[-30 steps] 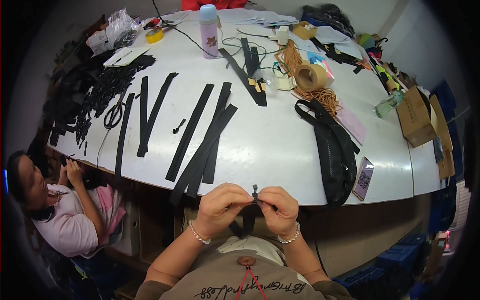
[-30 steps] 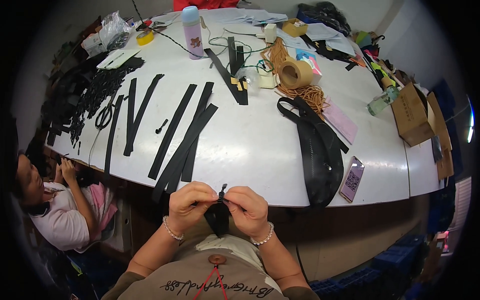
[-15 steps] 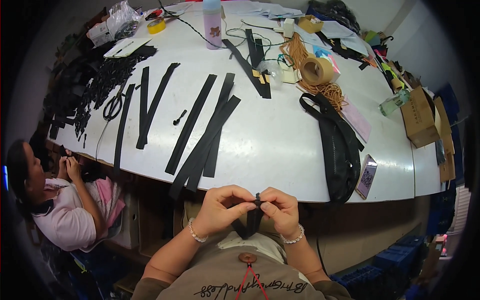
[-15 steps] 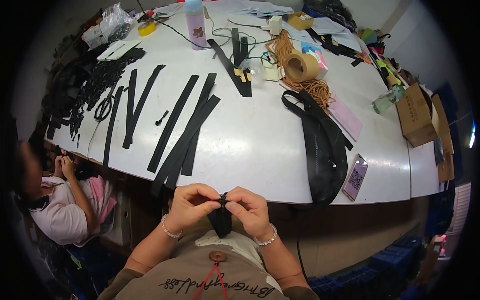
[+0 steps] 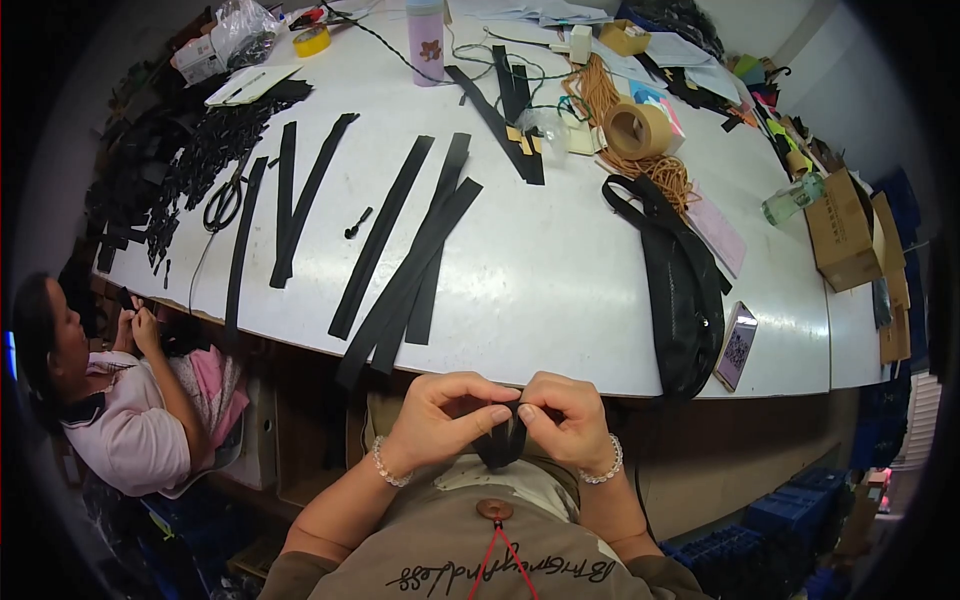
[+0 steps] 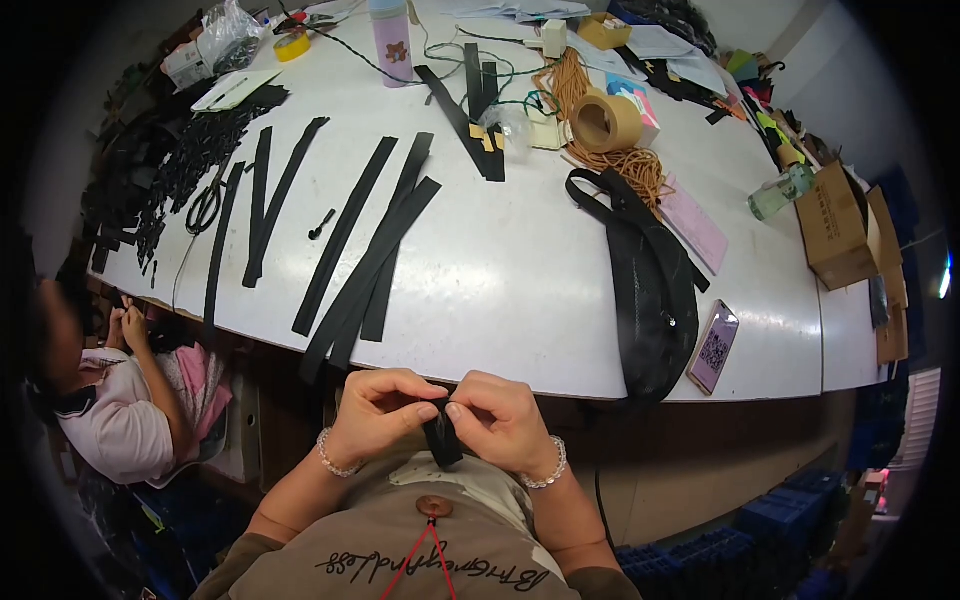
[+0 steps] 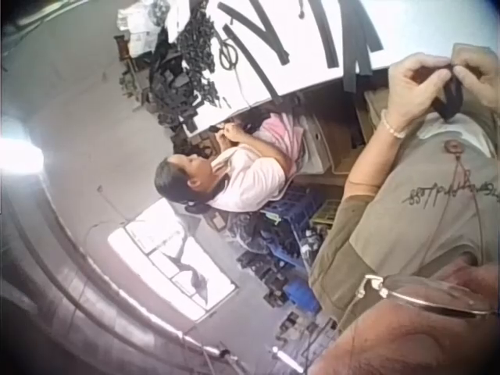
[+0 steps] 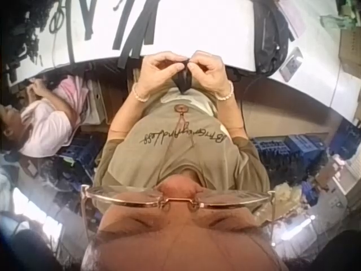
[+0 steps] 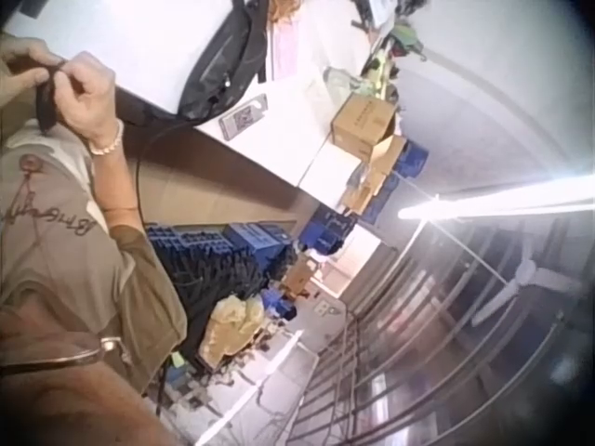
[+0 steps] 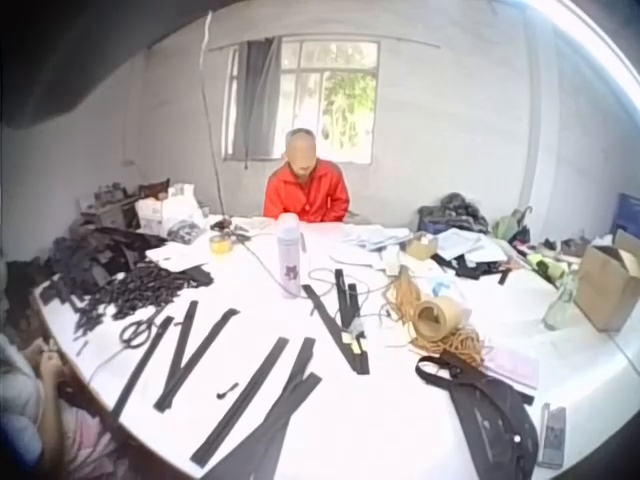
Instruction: The person is assembling black fabric/leather strips and components, likely for a bag or accessory.
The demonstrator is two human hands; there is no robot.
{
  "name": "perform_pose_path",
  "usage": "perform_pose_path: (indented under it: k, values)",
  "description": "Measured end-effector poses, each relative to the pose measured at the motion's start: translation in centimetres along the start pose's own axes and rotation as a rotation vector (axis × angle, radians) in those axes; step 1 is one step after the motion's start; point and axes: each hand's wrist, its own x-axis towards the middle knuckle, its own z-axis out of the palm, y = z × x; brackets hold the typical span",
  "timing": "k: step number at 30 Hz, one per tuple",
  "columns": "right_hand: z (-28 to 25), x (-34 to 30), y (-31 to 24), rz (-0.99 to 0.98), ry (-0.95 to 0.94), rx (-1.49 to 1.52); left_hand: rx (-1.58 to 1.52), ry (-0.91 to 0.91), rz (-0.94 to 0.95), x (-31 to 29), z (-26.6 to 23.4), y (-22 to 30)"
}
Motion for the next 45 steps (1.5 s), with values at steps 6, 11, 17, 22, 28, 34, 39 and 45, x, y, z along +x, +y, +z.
perform_pose_path:
  k: [6,11,17,22,28,34,39,45]
  values:
    - [1.8,-0.4,0.5,-0.187,0.171,-0.075,0.082,0.008,0.129,-0.1,-0.1,-0.1]
    - [2.4,-0.5,0.9,-0.185,0.22,-0.028,0.117,-0.023,0.124,0.0,-0.5,0.2]
    - [3.5,-0.9,1.4,-0.129,0.265,0.04,0.123,-0.021,0.122,0.0,-0.7,0.0]
    - [5.0,-1.4,2.2,0.035,0.394,0.163,0.162,-0.004,0.049,0.0,-0.9,-0.7]
    - [4.2,-1.3,2.7,-0.185,0.404,-0.033,0.159,0.165,0.101,-0.6,0.4,-1.1]
    - [3.5,-1.7,2.9,-0.306,0.37,-0.047,0.182,0.114,0.367,-0.8,0.3,-1.6]
    - [3.5,-1.8,3.0,-0.32,0.35,-0.054,0.272,0.082,0.505,-0.7,0.0,-0.8]
    - [3.0,-2.5,3.2,-0.336,0.337,-0.08,0.392,0.033,0.562,-0.6,0.1,-0.6]
